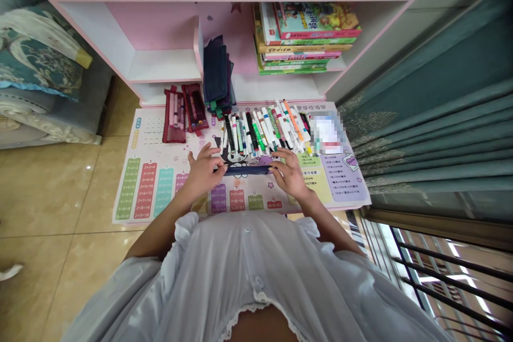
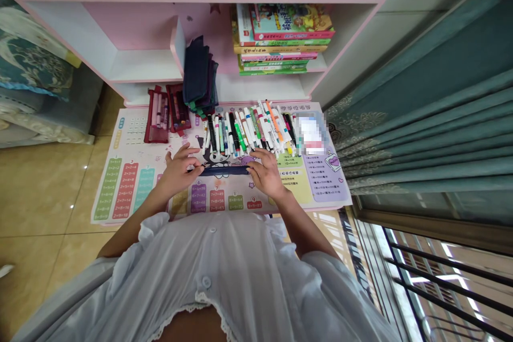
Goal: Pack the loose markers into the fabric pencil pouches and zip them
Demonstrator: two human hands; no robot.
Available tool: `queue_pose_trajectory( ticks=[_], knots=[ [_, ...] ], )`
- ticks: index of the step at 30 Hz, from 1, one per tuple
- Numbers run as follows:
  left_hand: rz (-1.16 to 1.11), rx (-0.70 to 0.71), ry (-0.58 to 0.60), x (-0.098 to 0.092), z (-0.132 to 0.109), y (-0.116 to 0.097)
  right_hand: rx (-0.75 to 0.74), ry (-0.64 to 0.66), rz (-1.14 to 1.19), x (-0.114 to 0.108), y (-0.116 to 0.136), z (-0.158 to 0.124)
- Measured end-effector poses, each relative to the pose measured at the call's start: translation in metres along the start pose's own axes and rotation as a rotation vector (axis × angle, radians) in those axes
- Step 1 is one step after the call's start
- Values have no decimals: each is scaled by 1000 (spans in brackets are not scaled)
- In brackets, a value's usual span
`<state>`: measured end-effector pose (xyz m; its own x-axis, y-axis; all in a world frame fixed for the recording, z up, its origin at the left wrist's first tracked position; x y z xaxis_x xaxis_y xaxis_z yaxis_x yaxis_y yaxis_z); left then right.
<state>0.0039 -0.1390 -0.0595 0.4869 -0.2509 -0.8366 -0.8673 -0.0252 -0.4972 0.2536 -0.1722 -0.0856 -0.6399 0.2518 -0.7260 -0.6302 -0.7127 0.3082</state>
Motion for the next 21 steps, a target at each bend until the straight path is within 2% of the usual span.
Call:
queue_pose_trajectory(
  ticks=[21],
  knots=[
    [-41, -50, -5, -11, -1, 12, -10, -22, 9, -2, -3, -1]
  ],
)
Point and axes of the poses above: each hand's wrist, its own z-axis towards the middle knuckle, its own x-axis out of the palm, y = z × x, the point moved 6 cm from there along z, towards the middle knuckle, and after that the axes turned 10 degrees about -x, right-handed, at the moved point
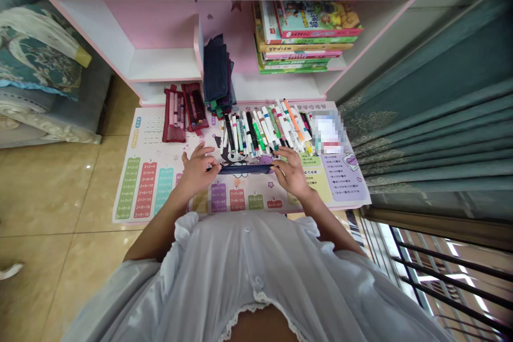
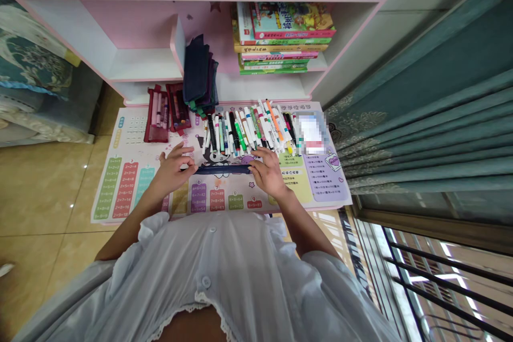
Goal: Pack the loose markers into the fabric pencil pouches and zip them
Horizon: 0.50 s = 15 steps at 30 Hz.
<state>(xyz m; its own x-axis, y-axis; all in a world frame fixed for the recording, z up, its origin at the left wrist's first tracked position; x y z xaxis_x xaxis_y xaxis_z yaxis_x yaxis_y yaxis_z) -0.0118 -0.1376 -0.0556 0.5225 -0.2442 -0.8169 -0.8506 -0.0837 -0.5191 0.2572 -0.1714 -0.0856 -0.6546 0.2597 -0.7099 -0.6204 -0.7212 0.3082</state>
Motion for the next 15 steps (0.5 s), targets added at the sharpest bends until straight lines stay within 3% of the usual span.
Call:
queue_pose_trajectory(
  ticks=[7, 15],
  knots=[
    [-4, -14, -23, -5, 0, 4, 45, 14, 10, -1, -4, -3],
    [2, -29, -20, -8, 0, 9, -18, -20, -22, -5, 0, 0]
  ],
)
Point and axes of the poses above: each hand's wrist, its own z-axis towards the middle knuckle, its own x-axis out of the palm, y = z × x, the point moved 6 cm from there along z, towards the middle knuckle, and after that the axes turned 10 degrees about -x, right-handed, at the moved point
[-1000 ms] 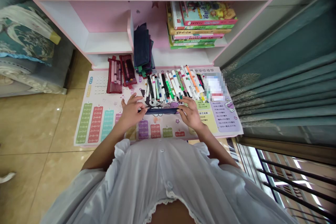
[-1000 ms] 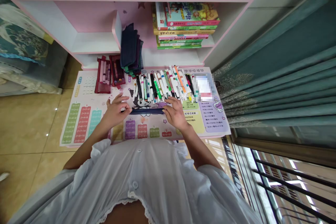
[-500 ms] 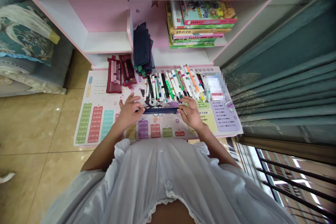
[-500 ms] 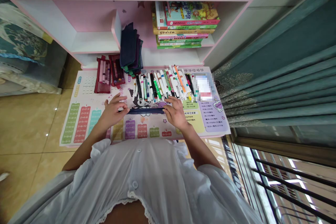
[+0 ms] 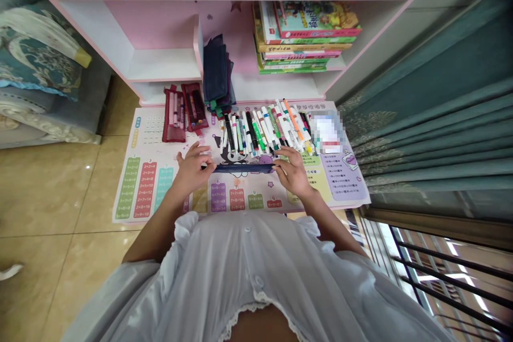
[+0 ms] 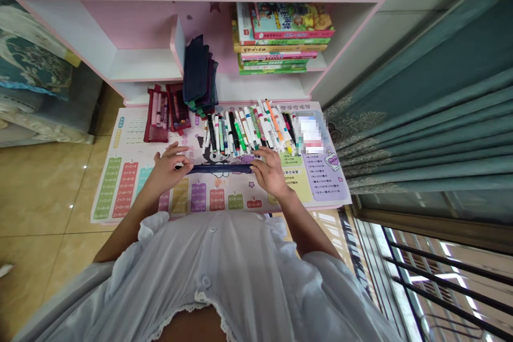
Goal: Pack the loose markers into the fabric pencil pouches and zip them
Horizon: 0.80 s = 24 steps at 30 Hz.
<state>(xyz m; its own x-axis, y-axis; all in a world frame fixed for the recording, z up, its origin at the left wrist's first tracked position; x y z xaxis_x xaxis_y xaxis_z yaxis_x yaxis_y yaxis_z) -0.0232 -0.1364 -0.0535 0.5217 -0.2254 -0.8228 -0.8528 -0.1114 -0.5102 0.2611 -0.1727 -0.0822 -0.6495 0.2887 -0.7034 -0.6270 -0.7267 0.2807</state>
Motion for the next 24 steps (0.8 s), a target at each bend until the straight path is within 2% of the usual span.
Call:
queue_pose_trajectory(
  ticks=[9, 24],
  knots=[
    [-21, -19, 41, 0, 1, 6, 28, 29, -1, 2, -2, 0],
    [-54, -34, 8, -7, 1, 16, 46, 16, -11, -1, -5, -2]
  ],
)
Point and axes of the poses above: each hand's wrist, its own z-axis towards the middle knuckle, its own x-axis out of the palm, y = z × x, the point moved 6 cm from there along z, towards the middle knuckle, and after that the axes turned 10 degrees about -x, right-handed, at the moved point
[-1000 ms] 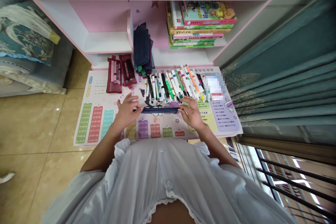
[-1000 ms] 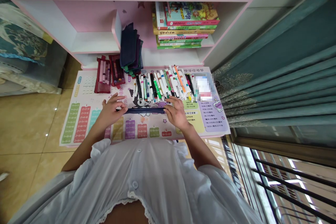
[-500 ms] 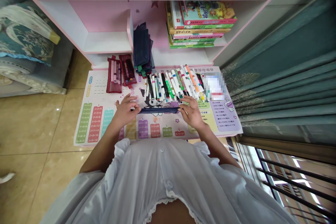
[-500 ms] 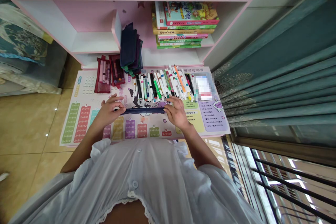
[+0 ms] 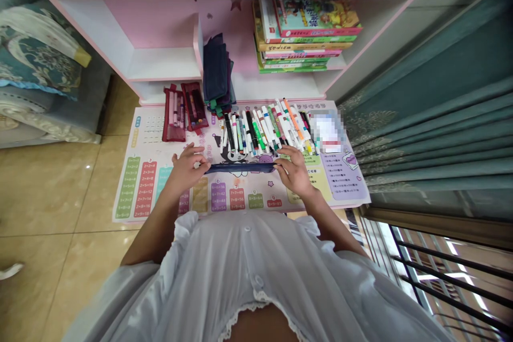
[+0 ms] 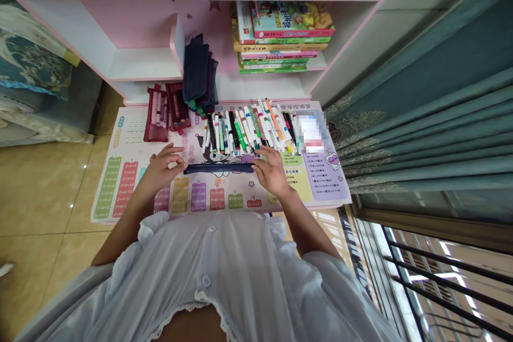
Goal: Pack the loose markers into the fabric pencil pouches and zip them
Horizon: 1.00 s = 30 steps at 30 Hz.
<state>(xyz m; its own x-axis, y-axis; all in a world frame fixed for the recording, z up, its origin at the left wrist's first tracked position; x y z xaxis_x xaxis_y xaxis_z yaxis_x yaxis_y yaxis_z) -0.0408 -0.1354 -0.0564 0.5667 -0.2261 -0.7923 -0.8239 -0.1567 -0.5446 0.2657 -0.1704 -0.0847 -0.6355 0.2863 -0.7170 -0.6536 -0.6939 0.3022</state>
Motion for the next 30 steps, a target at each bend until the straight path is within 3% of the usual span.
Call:
queue_pose_trajectory(
  ticks=[22, 30],
  knots=[
    [-64, -29, -60, -8, 1, 15, 12, 40, 13, 1, -2, 1],
    [-117, -48, -56, -9, 1, 21, -49, -6, -24, -3, 3, 5]
  ],
)
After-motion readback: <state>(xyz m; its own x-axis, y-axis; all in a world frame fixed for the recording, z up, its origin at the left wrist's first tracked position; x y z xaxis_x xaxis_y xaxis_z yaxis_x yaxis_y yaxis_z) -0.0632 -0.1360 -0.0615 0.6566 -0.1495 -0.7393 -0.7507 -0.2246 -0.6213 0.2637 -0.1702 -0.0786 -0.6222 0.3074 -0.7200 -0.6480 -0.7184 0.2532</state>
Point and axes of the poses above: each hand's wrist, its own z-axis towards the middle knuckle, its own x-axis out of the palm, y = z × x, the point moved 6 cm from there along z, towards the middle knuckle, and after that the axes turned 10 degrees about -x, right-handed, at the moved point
